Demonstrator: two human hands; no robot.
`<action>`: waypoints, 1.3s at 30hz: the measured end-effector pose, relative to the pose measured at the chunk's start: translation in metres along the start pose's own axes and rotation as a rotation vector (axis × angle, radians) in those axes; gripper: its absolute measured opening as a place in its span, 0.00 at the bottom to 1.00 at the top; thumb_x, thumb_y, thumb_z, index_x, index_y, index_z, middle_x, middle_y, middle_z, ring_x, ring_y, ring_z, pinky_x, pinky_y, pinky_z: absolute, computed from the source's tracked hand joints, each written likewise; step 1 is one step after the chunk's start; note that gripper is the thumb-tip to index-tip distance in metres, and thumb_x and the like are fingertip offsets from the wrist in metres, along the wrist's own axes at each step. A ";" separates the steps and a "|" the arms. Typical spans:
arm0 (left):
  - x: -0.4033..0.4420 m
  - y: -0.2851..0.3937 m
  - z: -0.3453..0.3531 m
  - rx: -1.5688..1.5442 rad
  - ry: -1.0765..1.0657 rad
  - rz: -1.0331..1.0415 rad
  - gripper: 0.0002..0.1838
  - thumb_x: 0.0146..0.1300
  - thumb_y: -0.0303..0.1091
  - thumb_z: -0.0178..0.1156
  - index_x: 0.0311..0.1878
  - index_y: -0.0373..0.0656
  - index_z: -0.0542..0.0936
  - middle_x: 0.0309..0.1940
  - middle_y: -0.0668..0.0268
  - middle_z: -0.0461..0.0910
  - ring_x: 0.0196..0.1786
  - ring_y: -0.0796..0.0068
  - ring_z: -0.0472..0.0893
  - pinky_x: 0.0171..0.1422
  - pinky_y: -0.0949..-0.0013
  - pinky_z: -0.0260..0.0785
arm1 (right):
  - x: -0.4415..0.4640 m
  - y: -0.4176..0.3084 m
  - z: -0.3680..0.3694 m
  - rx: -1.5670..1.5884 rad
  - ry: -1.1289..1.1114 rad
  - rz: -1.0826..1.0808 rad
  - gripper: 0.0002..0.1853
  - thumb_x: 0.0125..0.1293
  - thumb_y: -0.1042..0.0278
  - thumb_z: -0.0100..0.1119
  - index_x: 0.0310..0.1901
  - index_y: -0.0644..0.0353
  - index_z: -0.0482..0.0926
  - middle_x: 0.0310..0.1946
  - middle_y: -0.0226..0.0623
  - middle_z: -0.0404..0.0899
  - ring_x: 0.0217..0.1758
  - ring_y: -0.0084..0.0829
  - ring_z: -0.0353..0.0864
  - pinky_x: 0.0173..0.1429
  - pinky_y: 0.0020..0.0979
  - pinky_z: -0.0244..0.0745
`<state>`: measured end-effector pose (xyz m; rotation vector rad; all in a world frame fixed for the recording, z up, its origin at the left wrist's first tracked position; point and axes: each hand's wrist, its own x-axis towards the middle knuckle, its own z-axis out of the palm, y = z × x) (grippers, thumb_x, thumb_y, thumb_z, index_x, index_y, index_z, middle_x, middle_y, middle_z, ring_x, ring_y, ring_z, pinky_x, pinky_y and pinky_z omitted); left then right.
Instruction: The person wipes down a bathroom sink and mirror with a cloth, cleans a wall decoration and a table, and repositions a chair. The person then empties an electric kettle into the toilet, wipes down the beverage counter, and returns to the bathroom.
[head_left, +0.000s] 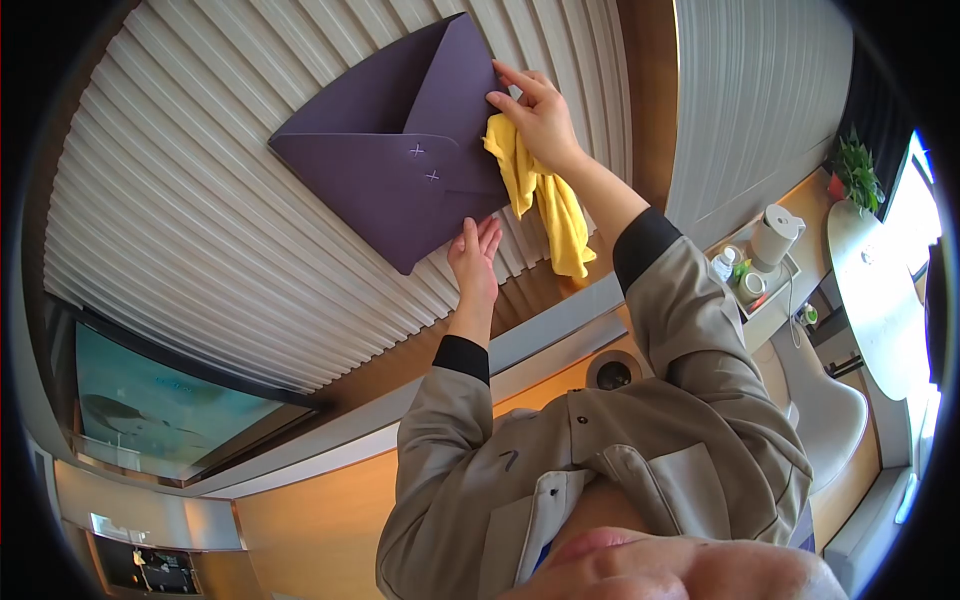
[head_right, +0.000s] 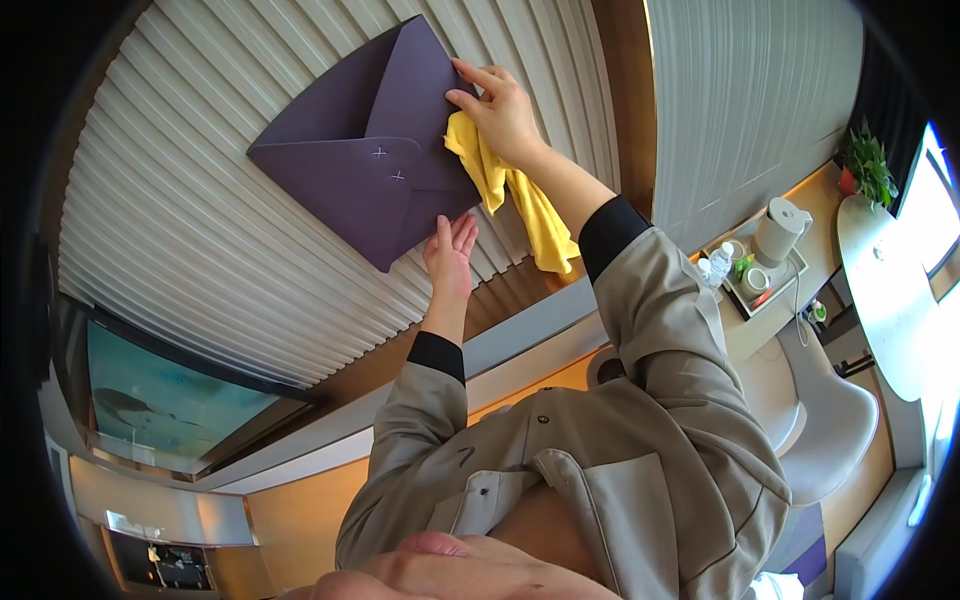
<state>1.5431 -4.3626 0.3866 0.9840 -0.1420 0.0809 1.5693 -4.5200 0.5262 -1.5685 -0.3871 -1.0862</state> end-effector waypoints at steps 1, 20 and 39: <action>0.000 0.000 -0.001 -0.001 -0.001 -0.004 0.21 0.64 0.42 0.50 0.45 0.28 0.66 0.46 0.49 0.72 0.51 0.60 0.74 0.57 0.64 0.68 | -0.001 0.000 -0.001 -0.024 -0.022 0.016 0.21 0.55 0.66 0.61 0.53 0.50 0.74 0.35 0.29 0.71 0.24 0.18 0.60 0.32 0.21 0.63; -0.003 -0.002 -0.008 -0.008 -0.019 -0.056 0.25 0.64 0.47 0.49 0.47 0.29 0.64 0.46 0.49 0.71 0.49 0.59 0.75 0.56 0.62 0.68 | -0.009 0.003 -0.001 -0.046 -0.060 0.015 0.22 0.58 0.66 0.59 0.56 0.52 0.71 0.34 0.26 0.69 0.24 0.17 0.58 0.30 0.19 0.61; -0.003 -0.006 -0.028 -0.010 -0.028 -0.058 0.31 0.62 0.54 0.46 0.50 0.29 0.62 0.51 0.49 0.67 0.56 0.60 0.68 0.65 0.59 0.59 | -0.035 0.001 -0.004 0.182 -0.029 0.050 0.24 0.51 0.66 0.64 0.52 0.56 0.73 0.39 0.38 0.74 0.26 0.25 0.67 0.33 0.24 0.67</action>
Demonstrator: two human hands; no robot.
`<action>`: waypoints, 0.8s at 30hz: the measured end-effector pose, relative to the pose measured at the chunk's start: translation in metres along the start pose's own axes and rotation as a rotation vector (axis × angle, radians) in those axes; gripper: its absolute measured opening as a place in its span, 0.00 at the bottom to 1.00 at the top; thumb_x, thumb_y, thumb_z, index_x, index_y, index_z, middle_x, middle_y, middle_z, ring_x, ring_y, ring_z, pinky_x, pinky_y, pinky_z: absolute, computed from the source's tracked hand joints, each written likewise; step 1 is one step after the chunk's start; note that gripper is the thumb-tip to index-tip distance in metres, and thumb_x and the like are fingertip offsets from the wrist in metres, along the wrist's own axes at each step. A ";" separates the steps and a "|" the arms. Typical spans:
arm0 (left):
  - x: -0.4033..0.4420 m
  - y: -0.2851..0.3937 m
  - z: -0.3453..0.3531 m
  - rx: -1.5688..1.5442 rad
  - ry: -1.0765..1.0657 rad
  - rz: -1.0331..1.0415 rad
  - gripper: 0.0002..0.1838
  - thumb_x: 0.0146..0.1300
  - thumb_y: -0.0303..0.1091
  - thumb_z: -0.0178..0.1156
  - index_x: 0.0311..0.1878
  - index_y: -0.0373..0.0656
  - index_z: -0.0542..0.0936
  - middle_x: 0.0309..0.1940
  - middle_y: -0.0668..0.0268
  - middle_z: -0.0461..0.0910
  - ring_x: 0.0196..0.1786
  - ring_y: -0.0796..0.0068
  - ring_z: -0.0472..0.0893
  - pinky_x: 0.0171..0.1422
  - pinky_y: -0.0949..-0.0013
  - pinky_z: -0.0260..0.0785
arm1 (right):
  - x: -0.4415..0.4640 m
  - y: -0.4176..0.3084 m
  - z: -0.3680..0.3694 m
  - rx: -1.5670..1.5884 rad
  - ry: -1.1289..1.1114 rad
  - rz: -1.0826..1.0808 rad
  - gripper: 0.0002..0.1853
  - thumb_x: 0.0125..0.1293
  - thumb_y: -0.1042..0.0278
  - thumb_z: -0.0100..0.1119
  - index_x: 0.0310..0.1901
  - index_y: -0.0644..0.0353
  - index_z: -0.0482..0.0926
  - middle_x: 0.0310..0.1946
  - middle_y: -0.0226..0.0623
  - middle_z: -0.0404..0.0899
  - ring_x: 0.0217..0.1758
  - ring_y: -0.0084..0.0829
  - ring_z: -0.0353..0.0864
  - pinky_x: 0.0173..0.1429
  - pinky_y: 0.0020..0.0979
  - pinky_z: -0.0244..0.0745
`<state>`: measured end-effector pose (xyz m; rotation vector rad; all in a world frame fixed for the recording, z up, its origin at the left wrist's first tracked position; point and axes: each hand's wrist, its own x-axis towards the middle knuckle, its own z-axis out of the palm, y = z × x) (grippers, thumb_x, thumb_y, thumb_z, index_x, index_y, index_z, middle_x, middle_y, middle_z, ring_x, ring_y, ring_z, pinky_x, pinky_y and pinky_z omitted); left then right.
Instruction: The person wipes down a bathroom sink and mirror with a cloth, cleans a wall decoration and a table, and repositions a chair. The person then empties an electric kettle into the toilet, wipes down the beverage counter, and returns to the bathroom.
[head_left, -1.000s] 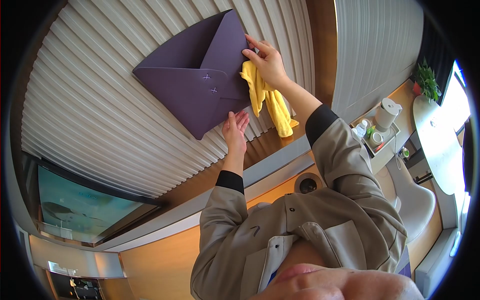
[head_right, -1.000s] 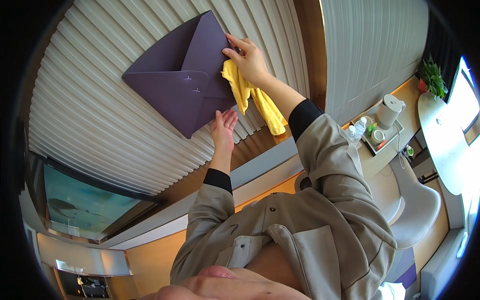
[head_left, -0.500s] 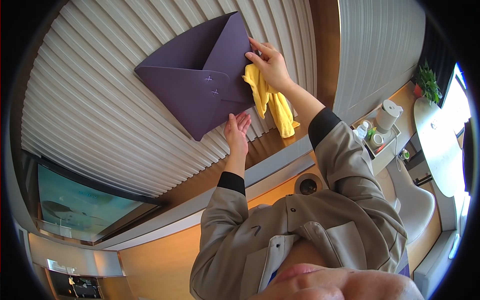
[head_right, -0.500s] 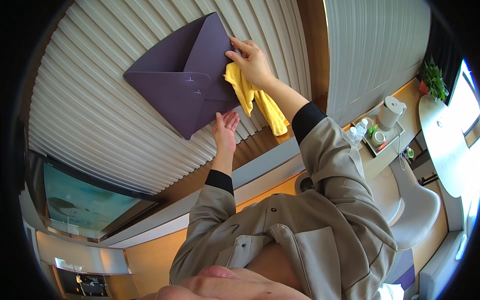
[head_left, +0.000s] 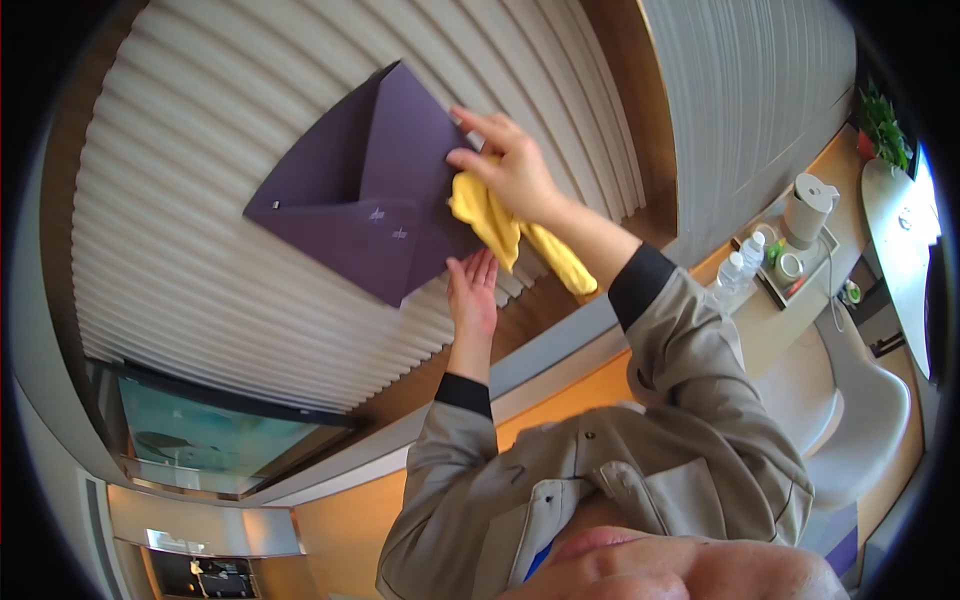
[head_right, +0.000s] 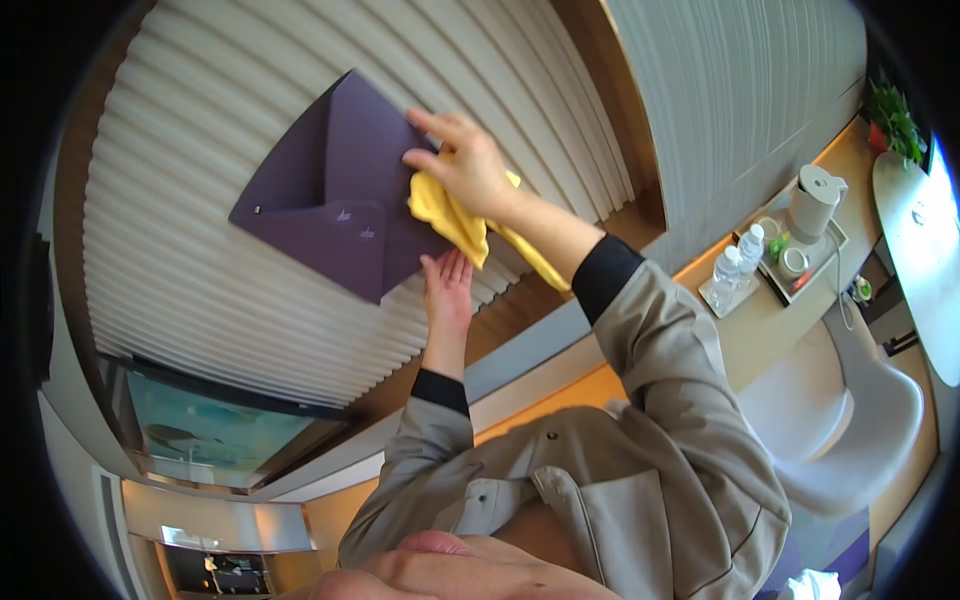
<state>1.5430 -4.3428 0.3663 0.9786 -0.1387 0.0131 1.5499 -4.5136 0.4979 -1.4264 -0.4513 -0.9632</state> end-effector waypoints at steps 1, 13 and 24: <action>0.005 0.000 0.002 0.017 -0.005 0.007 0.31 0.62 0.54 0.46 0.50 0.29 0.62 0.51 0.49 0.67 0.56 0.60 0.68 0.65 0.59 0.59 | 0.000 0.003 -0.004 0.030 -0.022 -0.020 0.25 0.51 0.66 0.64 0.53 0.56 0.73 0.39 0.38 0.74 0.26 0.26 0.68 0.34 0.24 0.68; -0.004 0.001 0.030 0.184 0.285 0.125 0.26 0.64 0.56 0.39 0.52 0.44 0.68 0.50 0.64 0.71 0.56 0.71 0.70 0.62 0.64 0.60 | -0.038 0.061 -0.031 0.112 -0.321 -0.110 0.27 0.53 0.66 0.59 0.57 0.51 0.68 0.47 0.34 0.69 0.30 0.36 0.77 0.30 0.33 0.75; -0.004 0.006 0.036 0.100 0.303 -0.060 0.25 0.67 0.52 0.36 0.59 0.47 0.63 0.54 0.66 0.68 0.55 0.70 0.70 0.57 0.66 0.66 | -0.037 0.059 -0.033 0.207 -0.281 -0.219 0.25 0.53 0.69 0.59 0.54 0.63 0.68 0.44 0.39 0.67 0.25 0.31 0.76 0.26 0.29 0.74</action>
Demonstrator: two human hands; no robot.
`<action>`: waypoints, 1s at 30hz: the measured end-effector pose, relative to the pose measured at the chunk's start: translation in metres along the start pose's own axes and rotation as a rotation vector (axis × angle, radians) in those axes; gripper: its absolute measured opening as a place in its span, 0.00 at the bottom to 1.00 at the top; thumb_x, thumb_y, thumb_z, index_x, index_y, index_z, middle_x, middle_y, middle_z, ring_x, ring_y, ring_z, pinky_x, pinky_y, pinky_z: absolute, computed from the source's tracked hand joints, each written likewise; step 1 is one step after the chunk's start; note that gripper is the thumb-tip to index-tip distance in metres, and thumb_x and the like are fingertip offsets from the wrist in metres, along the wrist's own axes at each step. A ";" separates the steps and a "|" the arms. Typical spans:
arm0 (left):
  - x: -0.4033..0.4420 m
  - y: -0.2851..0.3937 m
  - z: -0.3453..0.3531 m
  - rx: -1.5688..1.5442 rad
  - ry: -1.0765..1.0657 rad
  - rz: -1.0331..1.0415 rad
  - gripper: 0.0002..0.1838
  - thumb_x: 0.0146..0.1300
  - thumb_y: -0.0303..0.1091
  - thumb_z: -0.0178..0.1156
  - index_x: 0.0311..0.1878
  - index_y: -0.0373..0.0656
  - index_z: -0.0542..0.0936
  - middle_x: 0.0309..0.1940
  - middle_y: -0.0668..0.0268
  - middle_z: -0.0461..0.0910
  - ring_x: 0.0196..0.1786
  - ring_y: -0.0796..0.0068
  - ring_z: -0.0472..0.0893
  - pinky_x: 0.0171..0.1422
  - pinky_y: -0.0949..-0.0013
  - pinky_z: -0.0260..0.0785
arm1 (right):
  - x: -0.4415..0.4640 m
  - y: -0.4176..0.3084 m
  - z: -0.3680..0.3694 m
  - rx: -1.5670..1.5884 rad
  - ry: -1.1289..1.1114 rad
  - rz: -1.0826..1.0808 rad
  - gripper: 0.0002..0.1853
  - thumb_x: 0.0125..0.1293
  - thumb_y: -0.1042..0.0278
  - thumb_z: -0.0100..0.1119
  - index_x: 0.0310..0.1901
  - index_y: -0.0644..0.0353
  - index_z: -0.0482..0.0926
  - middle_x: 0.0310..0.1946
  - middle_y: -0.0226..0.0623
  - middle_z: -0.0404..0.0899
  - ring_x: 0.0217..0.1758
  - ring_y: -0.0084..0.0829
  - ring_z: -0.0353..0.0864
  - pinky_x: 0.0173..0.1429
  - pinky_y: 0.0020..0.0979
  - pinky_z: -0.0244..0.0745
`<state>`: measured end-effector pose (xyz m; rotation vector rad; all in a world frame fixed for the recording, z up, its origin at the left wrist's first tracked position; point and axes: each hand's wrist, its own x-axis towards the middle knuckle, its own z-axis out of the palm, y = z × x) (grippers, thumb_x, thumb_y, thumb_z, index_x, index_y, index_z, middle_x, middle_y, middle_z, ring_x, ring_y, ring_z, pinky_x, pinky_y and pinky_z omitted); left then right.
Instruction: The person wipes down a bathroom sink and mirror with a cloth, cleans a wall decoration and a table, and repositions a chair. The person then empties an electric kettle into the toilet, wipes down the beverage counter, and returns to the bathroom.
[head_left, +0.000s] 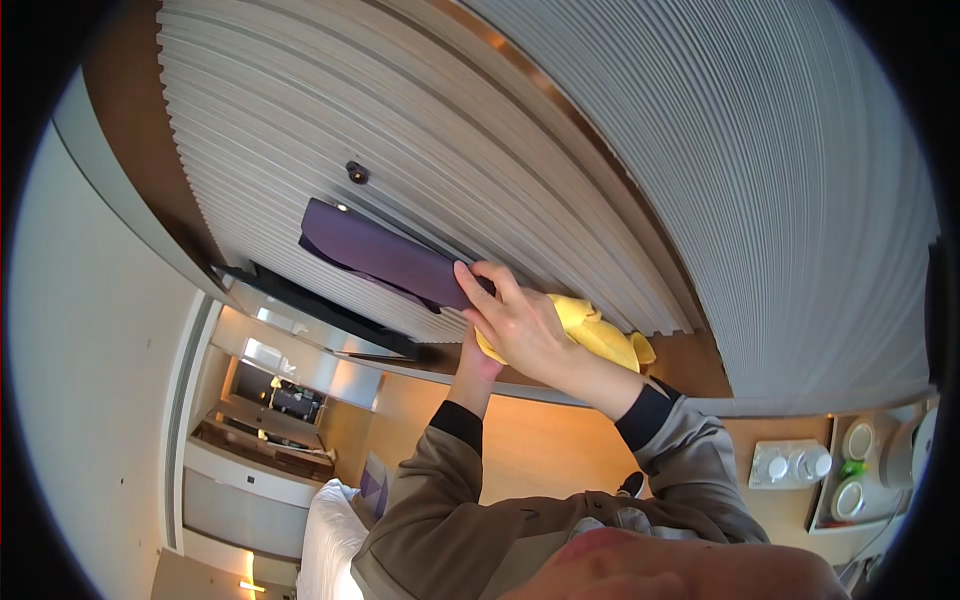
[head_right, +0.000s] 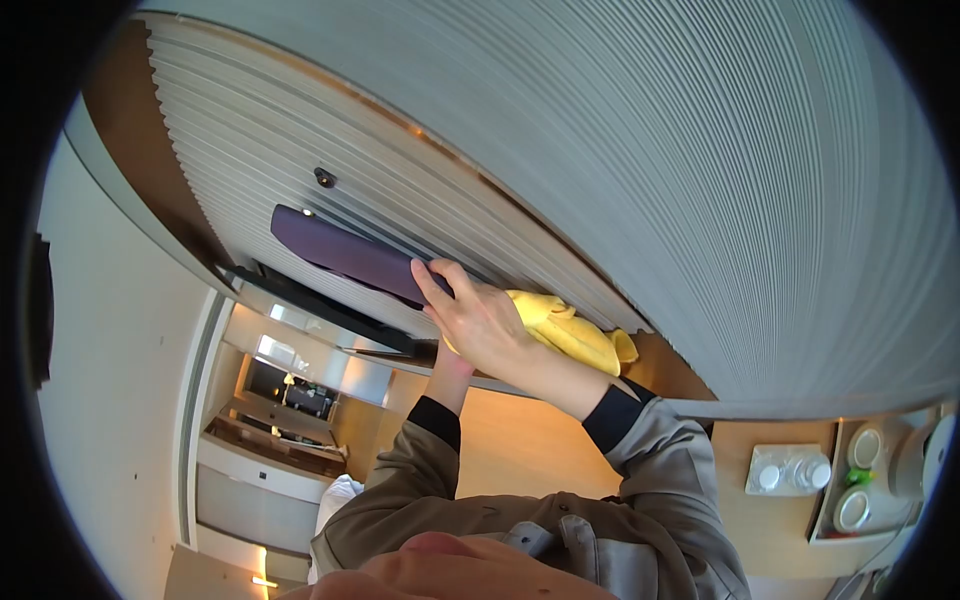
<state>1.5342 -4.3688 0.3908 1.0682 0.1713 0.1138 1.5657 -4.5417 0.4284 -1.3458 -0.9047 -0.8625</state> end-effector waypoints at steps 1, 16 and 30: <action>0.000 0.002 0.000 0.006 0.010 0.016 0.25 0.67 0.52 0.36 0.59 0.47 0.63 0.54 0.66 0.68 0.55 0.70 0.70 0.57 0.66 0.66 | 0.001 -0.001 0.001 0.018 0.001 -0.008 0.25 0.53 0.69 0.59 0.54 0.63 0.68 0.44 0.39 0.67 0.25 0.31 0.76 0.26 0.29 0.74; -0.005 0.003 0.035 0.145 0.098 0.094 0.24 0.67 0.51 0.38 0.58 0.47 0.64 0.52 0.66 0.70 0.54 0.72 0.71 0.56 0.67 0.67 | 0.018 0.013 -0.004 0.017 -0.076 0.146 0.31 0.53 0.63 0.60 0.58 0.61 0.63 0.47 0.41 0.63 0.26 0.35 0.76 0.25 0.31 0.75; -0.029 0.036 0.014 0.597 0.559 0.310 0.08 0.63 0.38 0.52 0.38 0.44 0.73 0.31 0.65 0.76 0.33 0.78 0.75 0.42 0.72 0.69 | 0.013 0.027 0.014 -0.095 0.019 0.127 0.23 0.53 0.66 0.59 0.52 0.60 0.71 0.39 0.33 0.68 0.23 0.30 0.75 0.24 0.27 0.74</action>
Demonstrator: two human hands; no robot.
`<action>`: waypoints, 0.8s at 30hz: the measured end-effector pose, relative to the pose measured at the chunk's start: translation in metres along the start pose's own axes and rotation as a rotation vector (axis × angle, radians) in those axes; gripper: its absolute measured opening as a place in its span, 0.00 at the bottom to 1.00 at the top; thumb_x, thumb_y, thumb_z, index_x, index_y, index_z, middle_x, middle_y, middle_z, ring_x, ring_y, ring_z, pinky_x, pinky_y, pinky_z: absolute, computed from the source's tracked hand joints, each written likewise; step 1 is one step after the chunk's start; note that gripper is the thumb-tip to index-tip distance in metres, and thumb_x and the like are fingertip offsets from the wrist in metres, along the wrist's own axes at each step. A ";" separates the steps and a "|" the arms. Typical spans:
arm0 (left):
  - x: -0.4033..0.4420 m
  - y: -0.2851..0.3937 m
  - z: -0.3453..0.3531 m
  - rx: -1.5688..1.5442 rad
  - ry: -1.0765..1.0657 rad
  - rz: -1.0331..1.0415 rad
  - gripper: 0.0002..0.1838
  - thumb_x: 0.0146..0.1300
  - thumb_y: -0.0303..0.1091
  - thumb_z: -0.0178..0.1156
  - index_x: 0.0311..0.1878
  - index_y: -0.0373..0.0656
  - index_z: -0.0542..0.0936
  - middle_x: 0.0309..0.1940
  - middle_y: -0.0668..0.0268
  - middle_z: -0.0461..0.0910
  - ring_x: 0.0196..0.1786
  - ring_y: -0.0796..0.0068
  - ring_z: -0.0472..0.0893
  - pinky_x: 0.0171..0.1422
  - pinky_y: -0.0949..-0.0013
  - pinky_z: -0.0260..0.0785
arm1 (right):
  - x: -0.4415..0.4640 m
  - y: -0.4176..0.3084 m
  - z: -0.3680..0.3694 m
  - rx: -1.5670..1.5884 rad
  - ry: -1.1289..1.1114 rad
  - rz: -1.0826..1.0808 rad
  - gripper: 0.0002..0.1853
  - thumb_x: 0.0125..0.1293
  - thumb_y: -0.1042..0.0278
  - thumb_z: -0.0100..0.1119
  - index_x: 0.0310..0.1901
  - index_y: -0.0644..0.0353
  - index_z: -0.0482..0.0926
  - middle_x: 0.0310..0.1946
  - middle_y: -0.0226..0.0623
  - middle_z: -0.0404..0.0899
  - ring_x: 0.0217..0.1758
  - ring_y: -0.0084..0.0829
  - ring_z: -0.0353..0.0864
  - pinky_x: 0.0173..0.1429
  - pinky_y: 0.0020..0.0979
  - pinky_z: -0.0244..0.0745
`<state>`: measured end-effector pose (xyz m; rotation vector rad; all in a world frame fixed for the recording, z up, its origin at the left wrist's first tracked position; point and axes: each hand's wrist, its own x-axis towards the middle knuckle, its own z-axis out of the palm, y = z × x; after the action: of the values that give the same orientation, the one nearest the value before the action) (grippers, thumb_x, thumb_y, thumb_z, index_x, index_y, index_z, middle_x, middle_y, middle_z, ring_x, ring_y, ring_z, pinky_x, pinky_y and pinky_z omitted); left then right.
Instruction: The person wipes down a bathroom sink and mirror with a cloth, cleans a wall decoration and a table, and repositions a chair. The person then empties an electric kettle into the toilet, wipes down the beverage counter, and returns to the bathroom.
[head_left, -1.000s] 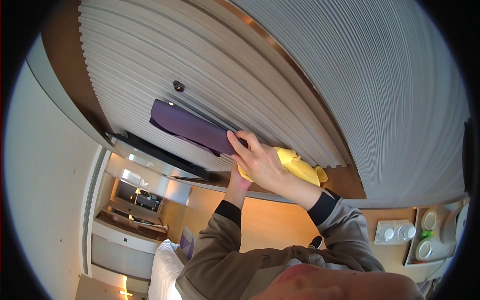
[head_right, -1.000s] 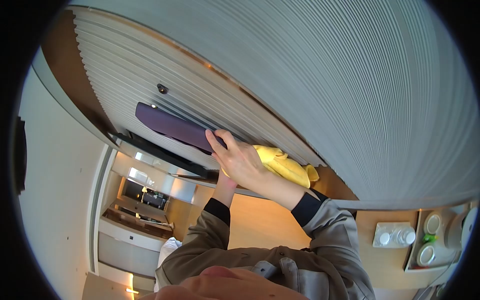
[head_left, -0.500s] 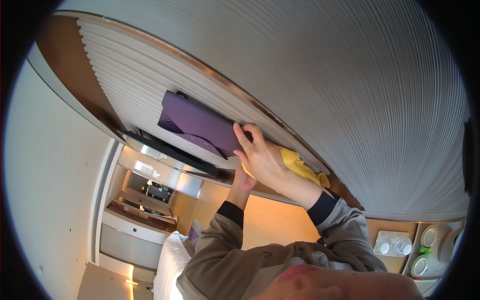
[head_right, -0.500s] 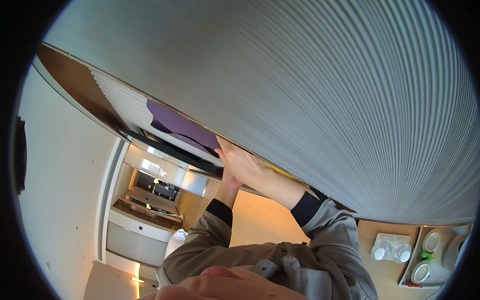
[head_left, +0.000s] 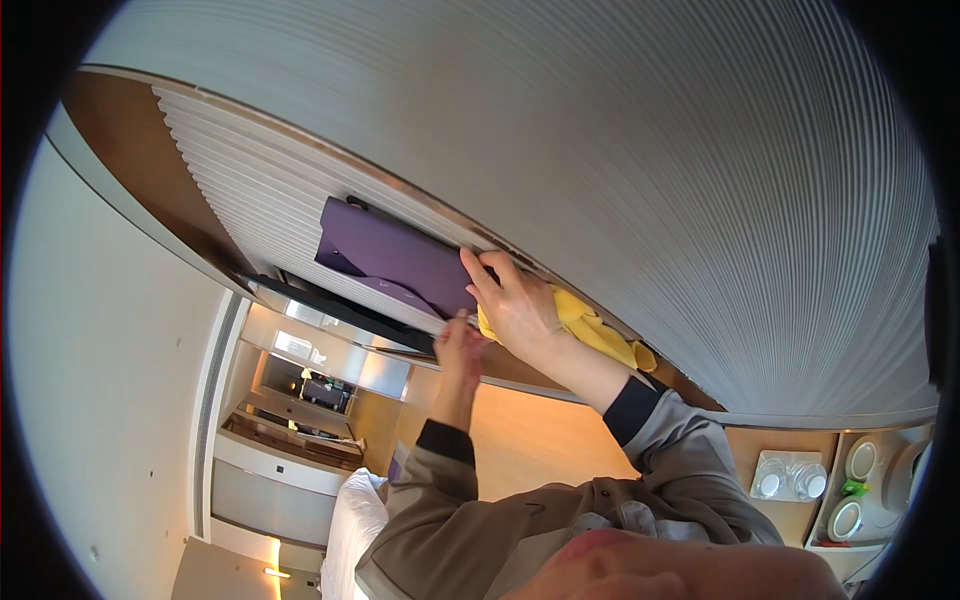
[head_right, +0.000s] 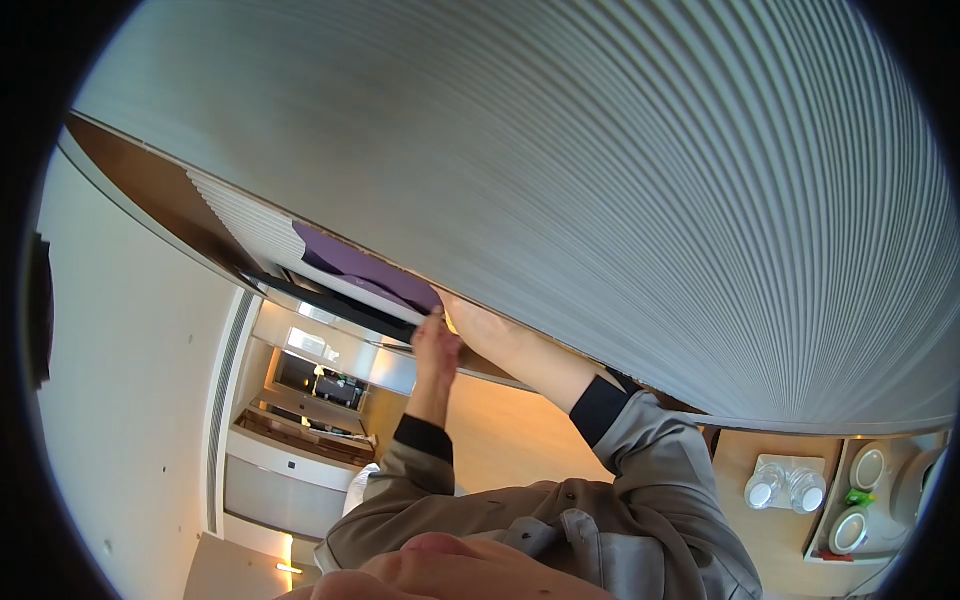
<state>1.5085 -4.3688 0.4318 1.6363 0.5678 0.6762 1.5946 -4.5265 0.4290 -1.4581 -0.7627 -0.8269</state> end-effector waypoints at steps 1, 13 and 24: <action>-0.011 0.027 0.005 0.193 0.094 0.208 0.06 0.60 0.33 0.55 0.28 0.45 0.71 0.21 0.67 0.73 0.24 0.80 0.71 0.36 0.76 0.66 | 0.000 0.002 0.003 -0.112 0.081 -0.069 0.21 0.53 0.67 0.59 0.51 0.59 0.73 0.38 0.32 0.69 0.22 0.29 0.75 0.23 0.27 0.74; 0.045 0.182 0.023 0.232 -0.060 0.831 0.09 0.57 0.28 0.59 0.41 0.39 0.74 0.32 0.71 0.73 0.31 0.86 0.68 0.37 0.81 0.63 | -0.004 0.004 0.014 -0.125 0.100 -0.070 0.21 0.53 0.68 0.60 0.50 0.61 0.73 0.37 0.34 0.69 0.24 0.28 0.74 0.24 0.27 0.73; 0.070 0.176 0.011 -0.069 -0.221 0.732 0.06 0.59 0.28 0.57 0.37 0.39 0.72 0.34 0.66 0.77 0.37 0.81 0.74 0.47 0.80 0.66 | 0.002 -0.009 0.002 0.074 0.097 -0.128 0.20 0.53 0.69 0.59 0.50 0.63 0.72 0.38 0.36 0.69 0.30 0.30 0.75 0.27 0.28 0.73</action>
<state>1.5655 -4.3566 0.6129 1.8198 -0.2402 1.0059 1.5881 -4.5245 0.4357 -1.3045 -0.8109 -0.9502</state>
